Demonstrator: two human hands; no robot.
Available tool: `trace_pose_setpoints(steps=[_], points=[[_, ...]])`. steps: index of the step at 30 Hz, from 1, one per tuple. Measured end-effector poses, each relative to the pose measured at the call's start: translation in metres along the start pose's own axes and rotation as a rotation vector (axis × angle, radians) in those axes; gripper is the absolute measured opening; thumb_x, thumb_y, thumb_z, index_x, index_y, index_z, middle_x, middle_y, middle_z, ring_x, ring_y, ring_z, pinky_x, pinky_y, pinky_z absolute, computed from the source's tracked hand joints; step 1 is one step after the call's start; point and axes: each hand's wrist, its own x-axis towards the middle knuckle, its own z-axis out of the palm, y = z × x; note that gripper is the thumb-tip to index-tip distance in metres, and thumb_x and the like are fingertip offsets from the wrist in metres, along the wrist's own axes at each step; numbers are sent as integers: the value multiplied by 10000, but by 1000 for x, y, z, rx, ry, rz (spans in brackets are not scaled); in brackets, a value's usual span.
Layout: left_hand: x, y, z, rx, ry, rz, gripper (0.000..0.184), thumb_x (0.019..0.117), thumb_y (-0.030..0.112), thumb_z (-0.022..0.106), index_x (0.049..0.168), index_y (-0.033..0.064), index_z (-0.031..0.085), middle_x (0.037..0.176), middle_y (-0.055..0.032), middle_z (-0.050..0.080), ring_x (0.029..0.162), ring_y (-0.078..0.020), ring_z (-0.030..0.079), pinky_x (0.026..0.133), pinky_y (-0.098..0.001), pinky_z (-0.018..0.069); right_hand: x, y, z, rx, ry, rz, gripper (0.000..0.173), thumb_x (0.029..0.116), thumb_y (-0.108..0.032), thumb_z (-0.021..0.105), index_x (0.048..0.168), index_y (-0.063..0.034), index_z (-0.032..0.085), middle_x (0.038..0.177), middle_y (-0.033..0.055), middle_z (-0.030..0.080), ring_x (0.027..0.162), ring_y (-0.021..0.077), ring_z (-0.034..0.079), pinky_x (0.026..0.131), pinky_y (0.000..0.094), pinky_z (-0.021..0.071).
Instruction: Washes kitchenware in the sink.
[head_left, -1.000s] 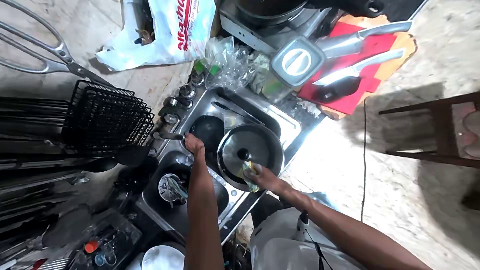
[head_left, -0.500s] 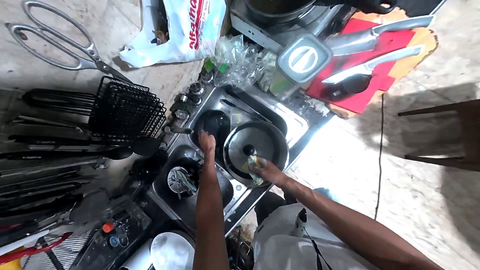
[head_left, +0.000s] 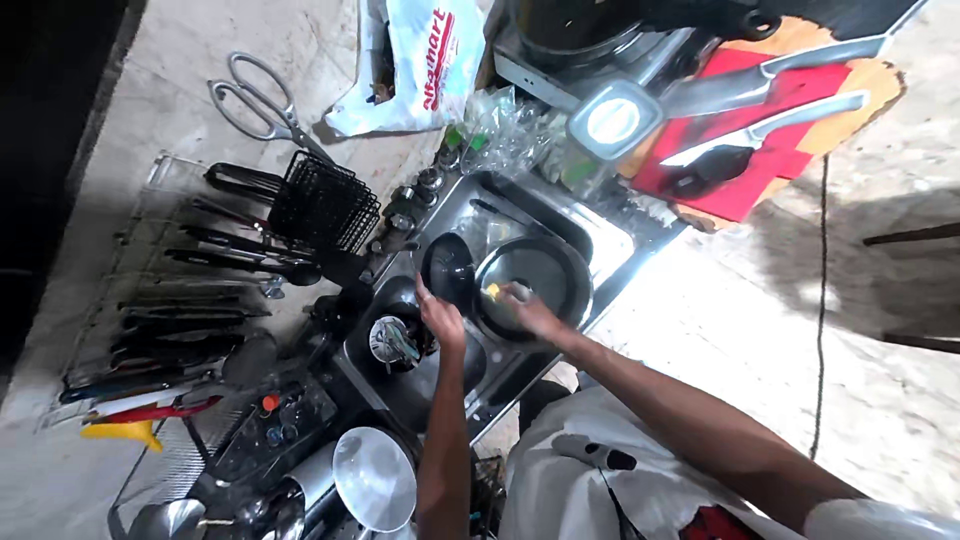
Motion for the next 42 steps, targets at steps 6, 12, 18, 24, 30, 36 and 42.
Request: trace_pose_setpoints(steps=[6, 12, 18, 24, 30, 36, 42], points=[[-54, -8, -43, -174, 0, -238, 582, 1019, 50, 449, 1586, 140, 352, 1340, -203, 632, 1172, -332, 650, 988, -503, 538, -13, 4, 69, -646, -268, -321, 359, 1019, -239, 592, 1314, -42, 644, 1373, 201, 611, 1305, 357, 570, 1132, 525, 450], [-103, -40, -66, -248, -114, -397, 564, 1039, 41, 451, 1590, 131, 373, 1426, -196, 595, 1275, -338, 608, 1064, -520, 490, 8, 9, 85, -972, -108, -413, 236, 984, -19, 560, 1157, 35, 710, 1354, 243, 621, 1262, 433, 590, 1089, 579, 469], [-109, -61, -80, -461, -86, -531, 549, 1124, 386, 337, 1568, 65, 377, 1346, -231, 613, 1218, -314, 615, 1046, -517, 496, -35, -7, 141, -652, -380, -456, 281, 1011, -184, 580, 1217, -44, 710, 1300, 176, 667, 1241, 330, 621, 1107, 509, 474], [-130, -59, -98, -396, -88, -480, 517, 1130, 328, 318, 1577, 77, 378, 1439, -219, 569, 1309, -325, 571, 1105, -518, 452, -36, -18, 146, -857, -265, -527, 321, 1054, -163, 505, 1286, -10, 667, 1368, 207, 630, 1284, 368, 603, 1111, 521, 475], [-118, -76, -127, -251, 73, -435, 484, 1132, 298, 327, 1581, 132, 397, 1436, -165, 598, 1290, -306, 602, 1084, -511, 473, -32, -7, 135, -1248, -188, -531, 232, 993, -1, 514, 1121, 51, 701, 1237, 258, 668, 1184, 446, 626, 1027, 604, 491], [-133, -72, -119, -281, -71, -444, 495, 1131, 302, 339, 1569, 84, 408, 1443, -199, 583, 1334, -320, 567, 1126, -511, 436, -26, -3, 136, -1132, -208, -576, 266, 1015, -8, 468, 1131, 68, 696, 1298, 264, 644, 1241, 449, 600, 1070, 591, 473], [-122, -75, -127, -289, -123, -433, 503, 1128, 307, 352, 1561, 57, 407, 1418, -221, 590, 1314, -325, 576, 1125, -512, 439, -51, -11, 175, -913, -281, -708, 359, 1079, -156, 435, 1325, -11, 654, 1404, 197, 623, 1336, 365, 575, 1148, 507, 442]])
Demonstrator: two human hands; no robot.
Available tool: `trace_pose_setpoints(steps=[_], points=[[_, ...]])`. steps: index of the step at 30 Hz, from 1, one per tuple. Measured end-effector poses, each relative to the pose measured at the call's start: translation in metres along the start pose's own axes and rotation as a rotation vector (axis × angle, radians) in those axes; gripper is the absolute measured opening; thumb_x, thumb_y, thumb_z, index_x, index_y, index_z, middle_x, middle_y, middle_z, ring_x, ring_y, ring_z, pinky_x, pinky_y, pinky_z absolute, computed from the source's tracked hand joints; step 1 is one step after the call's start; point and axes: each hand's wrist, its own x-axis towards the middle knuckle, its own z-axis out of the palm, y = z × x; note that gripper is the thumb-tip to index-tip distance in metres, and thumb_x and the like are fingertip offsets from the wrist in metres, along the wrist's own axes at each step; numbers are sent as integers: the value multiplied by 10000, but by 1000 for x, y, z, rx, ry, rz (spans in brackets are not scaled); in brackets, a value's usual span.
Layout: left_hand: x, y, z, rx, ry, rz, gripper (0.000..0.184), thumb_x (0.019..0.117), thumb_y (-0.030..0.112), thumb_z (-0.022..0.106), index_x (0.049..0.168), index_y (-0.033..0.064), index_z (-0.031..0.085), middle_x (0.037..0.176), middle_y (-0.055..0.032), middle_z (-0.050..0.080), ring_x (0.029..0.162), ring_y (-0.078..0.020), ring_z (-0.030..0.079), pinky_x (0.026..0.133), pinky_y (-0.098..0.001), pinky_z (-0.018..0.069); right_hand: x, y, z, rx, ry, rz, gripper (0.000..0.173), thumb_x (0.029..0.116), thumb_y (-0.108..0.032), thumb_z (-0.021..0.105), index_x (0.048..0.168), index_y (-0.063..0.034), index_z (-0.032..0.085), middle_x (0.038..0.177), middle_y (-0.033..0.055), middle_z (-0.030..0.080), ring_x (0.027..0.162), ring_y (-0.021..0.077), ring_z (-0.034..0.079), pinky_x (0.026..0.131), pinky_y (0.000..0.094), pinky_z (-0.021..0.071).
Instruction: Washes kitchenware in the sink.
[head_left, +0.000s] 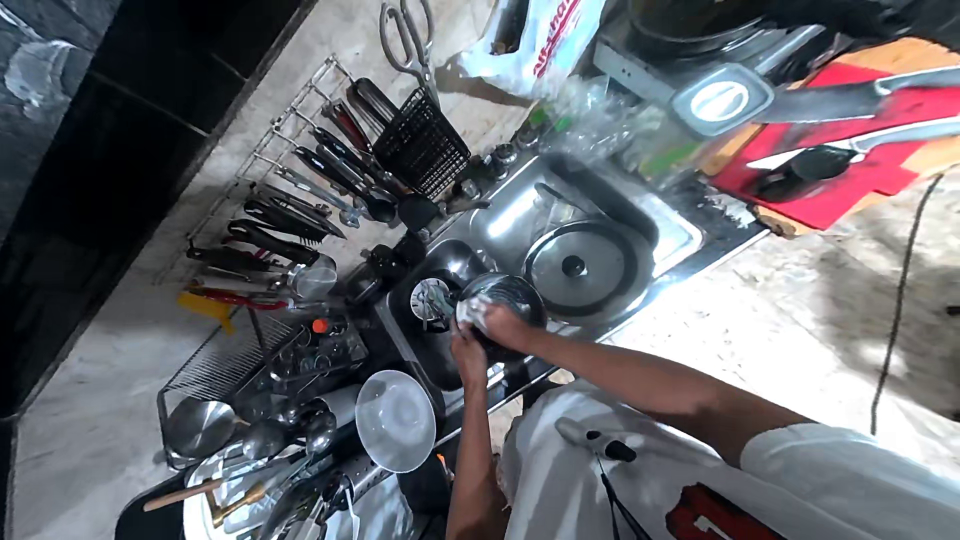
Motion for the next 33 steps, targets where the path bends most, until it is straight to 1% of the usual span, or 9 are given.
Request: trace_pose_setpoints(steps=[3, 5, 10, 13, 16, 20, 23, 27, 33], points=[[-4, 2, -11, 55, 13, 16, 494, 1130, 300, 347, 1567, 79, 407, 1392, -223, 610, 1285, -342, 597, 1101, -523, 456, 9, 22, -16, -206, 58, 51, 262, 1005, -23, 522, 1192, 2, 704, 1362, 216, 624, 1291, 421, 570, 1091, 590, 456], [-1, 4, -20, 102, 68, 38, 469, 1127, 278, 368, 1559, 108, 434, 1296, -222, 666, 1194, -351, 653, 1042, -534, 499, 13, 39, -20, -300, 125, 61, 201, 950, -38, 616, 1111, -21, 735, 1316, 214, 634, 1240, 431, 570, 1045, 622, 442], [8, 15, -31, 205, 62, 71, 455, 1120, 269, 402, 1553, 137, 450, 1151, -219, 718, 1034, -373, 707, 945, -555, 545, 14, 47, -38, 56, 191, 396, 579, 892, -236, 783, 1396, -44, 574, 1449, 234, 542, 1339, 426, 522, 1094, 632, 438], [14, 12, -34, 206, 40, 104, 443, 1114, 239, 421, 1541, 131, 465, 1167, -213, 717, 1041, -361, 710, 953, -546, 547, 17, 66, -34, 318, 136, 439, 511, 893, -293, 813, 1324, -79, 642, 1180, 208, 709, 1075, 376, 697, 963, 608, 547], [20, 13, -37, 194, -32, 110, 422, 1107, 224, 432, 1516, 150, 505, 1248, -196, 698, 1132, -347, 686, 1013, -550, 521, 17, 60, -43, 289, 66, 388, 462, 911, -269, 795, 1303, -66, 661, 1169, 203, 713, 1090, 366, 691, 994, 592, 534], [24, 24, -34, 319, -177, 116, 407, 1082, 158, 452, 1465, 218, 578, 1269, -158, 699, 1169, -328, 670, 1034, -536, 508, 30, 35, -49, 84, -87, 64, 353, 928, -103, 713, 1280, -89, 689, 1277, 173, 680, 1174, 358, 658, 1050, 557, 510], [27, 27, -36, 369, -126, 149, 429, 1049, 89, 474, 1422, 241, 622, 1191, -139, 730, 1095, -314, 701, 992, -521, 535, 40, 29, -47, -21, -110, -53, 313, 912, -124, 711, 1225, -126, 724, 1137, 155, 735, 1055, 361, 703, 950, 599, 540], [32, 14, -50, 283, 19, 208, 391, 1039, 57, 489, 1396, 128, 634, 1094, -166, 750, 989, -324, 730, 925, -522, 567, 34, 46, -35, 254, 36, 193, 219, 920, -181, 748, 1093, -49, 727, 985, 177, 732, 937, 334, 714, 887, 578, 567], [35, 3, -42, 145, 321, 211, 360, 1036, 53, 500, 1366, 58, 646, 1070, -185, 754, 946, -335, 738, 881, -524, 578, 12, 41, 16, 761, 209, 657, 397, 943, -203, 731, 1240, 43, 634, 1126, 199, 705, 1021, 268, 710, 942, 452, 587]])
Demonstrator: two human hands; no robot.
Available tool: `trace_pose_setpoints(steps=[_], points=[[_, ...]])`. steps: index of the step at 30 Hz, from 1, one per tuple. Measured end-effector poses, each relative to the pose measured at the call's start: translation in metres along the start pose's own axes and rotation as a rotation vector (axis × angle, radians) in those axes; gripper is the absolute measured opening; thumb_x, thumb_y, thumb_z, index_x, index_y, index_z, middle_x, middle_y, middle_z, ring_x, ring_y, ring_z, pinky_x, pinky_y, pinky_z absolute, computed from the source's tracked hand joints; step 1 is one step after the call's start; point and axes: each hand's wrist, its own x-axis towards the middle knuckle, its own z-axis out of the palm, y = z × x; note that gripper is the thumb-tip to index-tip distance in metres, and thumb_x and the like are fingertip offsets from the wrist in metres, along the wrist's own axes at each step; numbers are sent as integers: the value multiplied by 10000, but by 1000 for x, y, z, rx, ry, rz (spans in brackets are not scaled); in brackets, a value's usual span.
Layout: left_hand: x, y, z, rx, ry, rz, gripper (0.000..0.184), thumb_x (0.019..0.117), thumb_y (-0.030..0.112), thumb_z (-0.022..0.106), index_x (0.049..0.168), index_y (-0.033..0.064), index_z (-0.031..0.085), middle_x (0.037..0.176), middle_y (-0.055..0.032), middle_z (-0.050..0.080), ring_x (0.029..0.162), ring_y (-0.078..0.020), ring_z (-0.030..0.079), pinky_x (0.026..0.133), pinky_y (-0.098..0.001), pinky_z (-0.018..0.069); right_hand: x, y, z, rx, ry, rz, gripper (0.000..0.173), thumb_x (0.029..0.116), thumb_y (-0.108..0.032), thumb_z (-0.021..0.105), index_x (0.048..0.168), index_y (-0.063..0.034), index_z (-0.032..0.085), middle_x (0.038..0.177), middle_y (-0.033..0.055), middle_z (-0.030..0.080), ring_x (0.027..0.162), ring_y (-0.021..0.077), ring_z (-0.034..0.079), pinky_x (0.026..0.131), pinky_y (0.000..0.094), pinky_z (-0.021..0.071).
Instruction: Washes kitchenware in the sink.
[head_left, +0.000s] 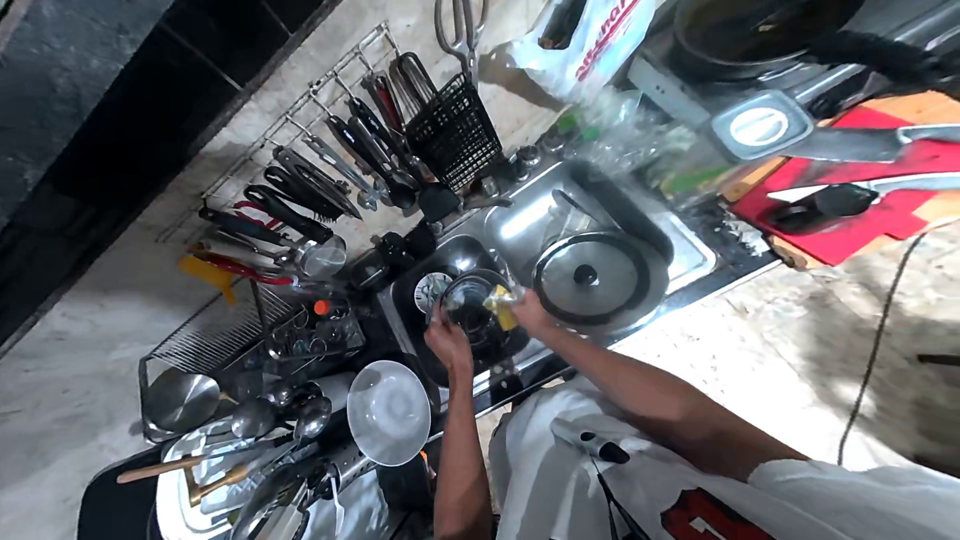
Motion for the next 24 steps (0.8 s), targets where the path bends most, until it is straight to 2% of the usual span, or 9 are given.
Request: trace_pose_setpoints(steps=[3, 6, 8, 11, 13, 15, 18, 21, 24], points=[[0, 1, 12, -23, 124, -63, 372, 1040, 61, 506, 1390, 74, 630, 1095, -184, 749, 940, -323, 736, 864, -504, 580, -22, 10, 31, 324, 73, 261, 453, 940, -150, 716, 1311, 50, 552, 1157, 223, 662, 1014, 303, 678, 887, 478, 584], [9, -7, 12, 19, 62, -27, 384, 1029, 34, 501, 1393, 57, 622, 1079, -200, 746, 929, -347, 734, 861, -521, 581, -27, 6, 31, 292, 23, 313, 464, 916, -115, 720, 1314, 36, 537, 1164, 224, 649, 1013, 309, 667, 877, 493, 573], [17, -16, 4, 47, -37, 21, 383, 1028, 32, 496, 1391, 54, 616, 1120, -188, 743, 979, -336, 734, 908, -517, 578, -20, -6, 17, 117, -46, 232, 485, 880, -98, 750, 1304, 43, 560, 1169, 229, 668, 1031, 313, 687, 910, 496, 581], [24, -14, -10, 150, -217, 84, 368, 1023, 39, 504, 1371, 38, 624, 1145, -201, 729, 1045, -352, 717, 961, -524, 561, 2, -28, -9, -337, -160, 34, 431, 933, -222, 735, 1261, 36, 629, 1170, 245, 683, 1094, 359, 675, 992, 550, 536], [23, -10, -14, 231, -322, 116, 365, 1034, 71, 496, 1376, 57, 622, 1141, -208, 725, 1055, -360, 712, 972, -530, 554, 16, -34, -17, -562, -201, -150, 337, 961, -253, 701, 1181, 2, 686, 1095, 244, 701, 1048, 403, 682, 950, 618, 533], [23, -5, -14, 255, -318, 129, 384, 1022, 59, 501, 1385, 77, 623, 1143, -204, 727, 1047, -364, 715, 962, -535, 556, 24, -42, -20, -626, -184, -277, 275, 964, -253, 696, 1117, -25, 706, 1014, 217, 712, 975, 393, 697, 889, 619, 552], [17, 0, -7, 160, -125, 86, 384, 1012, 45, 511, 1370, 94, 643, 1114, -190, 737, 1000, -345, 727, 913, -523, 579, 19, -41, -16, -421, -82, -245, 296, 979, -258, 694, 1138, -8, 685, 994, 211, 710, 926, 361, 703, 859, 601, 565], [18, 4, 0, 28, 51, 34, 353, 1035, 55, 501, 1361, 51, 635, 1109, -196, 737, 988, -346, 727, 909, -522, 574, 0, -22, 7, -6, 32, -61, 362, 969, -175, 689, 1256, 36, 621, 1084, 200, 705, 974, 282, 708, 899, 474, 594], [13, 6, 6, 20, 66, 41, 381, 1023, 25, 499, 1378, 74, 628, 1146, -200, 726, 1017, -357, 719, 914, -521, 573, -10, -8, 19, 209, 64, 64, 389, 962, -113, 669, 1294, 60, 566, 1108, 208, 678, 967, 262, 695, 871, 437, 590]])
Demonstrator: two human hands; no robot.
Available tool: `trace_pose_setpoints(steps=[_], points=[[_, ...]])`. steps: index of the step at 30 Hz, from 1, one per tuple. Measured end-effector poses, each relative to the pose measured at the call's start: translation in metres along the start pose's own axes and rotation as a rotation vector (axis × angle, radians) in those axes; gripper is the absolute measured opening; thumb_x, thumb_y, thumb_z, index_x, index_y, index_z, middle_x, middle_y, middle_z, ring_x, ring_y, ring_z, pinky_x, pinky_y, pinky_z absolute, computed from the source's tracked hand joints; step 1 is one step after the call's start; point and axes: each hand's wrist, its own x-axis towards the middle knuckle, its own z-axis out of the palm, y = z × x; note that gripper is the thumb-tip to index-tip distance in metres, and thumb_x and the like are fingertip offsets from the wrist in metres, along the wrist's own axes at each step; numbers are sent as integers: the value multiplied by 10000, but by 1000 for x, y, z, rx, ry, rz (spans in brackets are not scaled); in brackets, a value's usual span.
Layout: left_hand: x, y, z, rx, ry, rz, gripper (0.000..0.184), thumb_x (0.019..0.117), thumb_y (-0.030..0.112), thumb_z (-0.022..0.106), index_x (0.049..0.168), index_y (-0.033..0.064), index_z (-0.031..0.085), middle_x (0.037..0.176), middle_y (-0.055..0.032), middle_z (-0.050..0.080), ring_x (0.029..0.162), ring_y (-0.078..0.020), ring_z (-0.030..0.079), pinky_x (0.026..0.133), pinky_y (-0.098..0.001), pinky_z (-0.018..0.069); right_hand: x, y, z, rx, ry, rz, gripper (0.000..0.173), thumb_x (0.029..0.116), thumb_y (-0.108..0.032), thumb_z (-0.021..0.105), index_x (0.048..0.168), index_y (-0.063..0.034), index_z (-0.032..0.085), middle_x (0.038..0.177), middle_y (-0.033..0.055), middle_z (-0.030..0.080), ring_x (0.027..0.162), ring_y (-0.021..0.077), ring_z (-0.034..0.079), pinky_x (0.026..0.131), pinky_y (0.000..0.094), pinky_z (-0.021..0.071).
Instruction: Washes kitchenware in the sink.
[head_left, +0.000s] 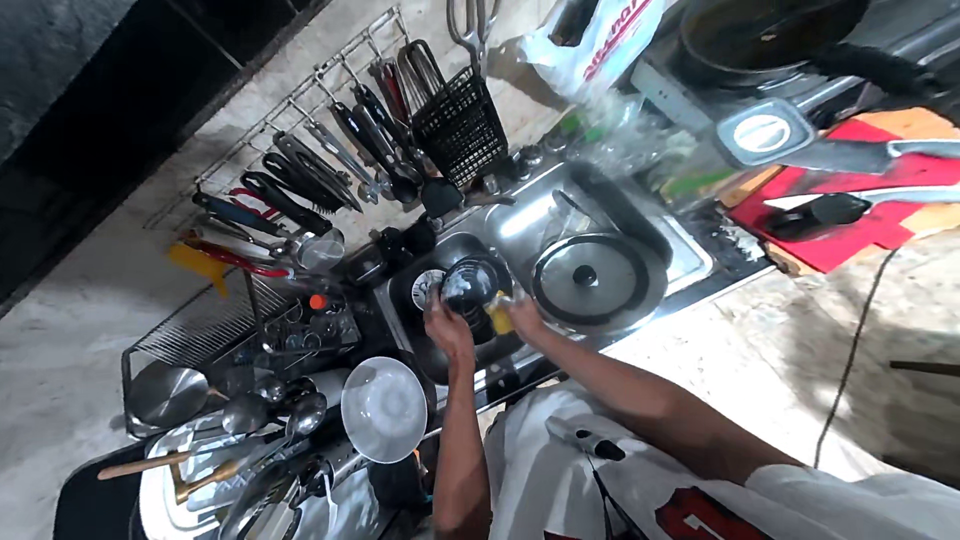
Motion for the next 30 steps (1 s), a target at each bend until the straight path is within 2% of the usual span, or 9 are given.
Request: trace_pose_setpoints(steps=[3, 8, 11, 13, 16, 21, 25, 27, 30], points=[[0, 2, -6, 55, -88, 34, 388, 1026, 26, 506, 1393, 73, 622, 1151, -202, 732, 1006, -351, 731, 916, -512, 578, 6, -15, -14, -184, -76, 22, 412, 969, -160, 689, 1309, 41, 572, 1129, 222, 683, 998, 300, 697, 906, 480, 581], [2, 14, -19, 185, -283, 25, 403, 1020, 58, 516, 1412, 102, 600, 1057, -199, 738, 932, -360, 734, 862, -530, 589, 28, -49, -32, -782, -57, -362, 335, 970, -267, 699, 1210, -34, 684, 1029, 234, 716, 974, 421, 699, 885, 645, 546], [-1, 18, -15, 106, -132, 45, 387, 1018, 39, 508, 1376, 111, 638, 1098, -185, 740, 942, -339, 736, 860, -520, 591, 21, -36, -26, -622, -2, -307, 344, 996, -268, 670, 1214, -2, 658, 1054, 233, 705, 993, 386, 696, 912, 601, 553], [-3, 17, -8, 36, -10, 45, 378, 1017, 29, 511, 1363, 100, 647, 1127, -178, 740, 970, -325, 737, 873, -508, 590, 7, -16, -16, -416, -2, -165, 475, 978, -280, 694, 1324, 26, 587, 1169, 230, 690, 1087, 332, 686, 990, 522, 550], [0, 17, -2, 39, -9, 53, 377, 1006, 19, 528, 1357, 85, 650, 1138, -195, 731, 980, -343, 733, 875, -510, 590, -8, -6, -11, -223, -58, -40, 586, 936, -232, 749, 1399, 35, 510, 1260, 215, 658, 1148, 282, 668, 1024, 460, 547], [1, 9, -13, 196, -308, 75, 419, 1003, 35, 519, 1403, 107, 620, 1122, -211, 725, 975, -360, 729, 892, -525, 583, 20, -37, -45, -877, -83, -247, 472, 981, -395, 670, 1318, -64, 645, 1085, 233, 717, 1055, 429, 685, 933, 648, 525], [-2, 4, -1, 37, -53, 66, 397, 1014, 22, 503, 1376, 114, 639, 1135, -174, 740, 952, -328, 742, 865, -517, 593, 18, -24, -27, -572, 18, -180, 435, 977, -340, 695, 1230, 12, 655, 1088, 243, 702, 1037, 383, 690, 948, 586, 546], [-7, 2, 14, -94, 89, 11, 374, 1031, 32, 484, 1370, 88, 632, 1204, -163, 722, 1018, -297, 728, 907, -487, 582, -1, -9, -5, -223, 14, -19, 476, 972, -268, 711, 1301, 54, 587, 1165, 222, 684, 1073, 299, 682, 969, 464, 561], [-20, -4, 36, -288, 212, -157, 366, 1078, 85, 462, 1422, 0, 554, 1276, -209, 678, 1119, -285, 689, 1000, -422, 542, -23, 1, 14, 73, 0, 162, 457, 971, -205, 709, 1298, 62, 535, 1178, 220, 653, 1050, 283, 668, 916, 452, 572]])
